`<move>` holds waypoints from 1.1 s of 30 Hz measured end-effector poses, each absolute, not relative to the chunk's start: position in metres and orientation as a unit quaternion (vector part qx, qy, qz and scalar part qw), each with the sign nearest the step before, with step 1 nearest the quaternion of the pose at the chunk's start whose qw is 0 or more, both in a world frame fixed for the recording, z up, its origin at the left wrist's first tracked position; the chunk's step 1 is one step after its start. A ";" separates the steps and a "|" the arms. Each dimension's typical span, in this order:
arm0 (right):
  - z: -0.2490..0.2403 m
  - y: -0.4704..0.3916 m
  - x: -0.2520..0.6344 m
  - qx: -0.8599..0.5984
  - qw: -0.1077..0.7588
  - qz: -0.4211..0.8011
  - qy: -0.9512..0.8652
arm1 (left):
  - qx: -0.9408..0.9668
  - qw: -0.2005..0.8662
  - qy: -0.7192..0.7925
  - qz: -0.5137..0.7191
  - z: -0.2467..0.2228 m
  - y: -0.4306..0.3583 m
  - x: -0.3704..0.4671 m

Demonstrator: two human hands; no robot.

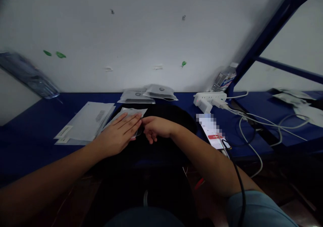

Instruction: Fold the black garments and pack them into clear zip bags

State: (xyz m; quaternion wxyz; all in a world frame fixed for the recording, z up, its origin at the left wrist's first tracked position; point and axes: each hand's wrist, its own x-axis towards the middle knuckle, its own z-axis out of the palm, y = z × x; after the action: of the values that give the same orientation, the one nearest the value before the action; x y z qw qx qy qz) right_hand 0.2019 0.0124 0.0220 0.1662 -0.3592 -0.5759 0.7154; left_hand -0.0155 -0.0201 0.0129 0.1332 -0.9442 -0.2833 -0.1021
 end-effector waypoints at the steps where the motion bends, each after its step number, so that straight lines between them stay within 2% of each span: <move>1: 0.020 0.011 0.200 -0.362 0.153 0.718 -0.575 | -0.946 0.133 -0.278 -0.097 0.013 -0.020 -0.015; 10: 0.027 0.010 0.194 -0.381 0.140 0.687 -0.602 | -0.948 0.120 -0.275 -0.103 0.009 -0.027 -0.011; 19: 0.036 0.015 0.201 -0.534 0.240 0.592 -0.553 | -0.923 -0.010 -0.377 -0.078 0.030 -0.008 -0.013; 26: 0.026 0.016 0.187 -0.498 0.286 0.633 -0.520 | -0.920 -0.031 -0.390 -0.036 0.009 -0.013 -0.001; 33: 0.009 0.025 0.177 -0.505 0.301 0.598 -0.544 | -0.872 -0.100 -0.460 -0.133 0.035 0.009 -0.007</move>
State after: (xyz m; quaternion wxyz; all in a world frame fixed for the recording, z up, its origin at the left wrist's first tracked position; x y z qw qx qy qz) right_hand 0.1765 0.0247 0.0094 0.3005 -0.5054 -0.5444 0.5982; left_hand -0.0068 0.0094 0.0354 -0.0997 -0.8724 -0.4598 -0.1325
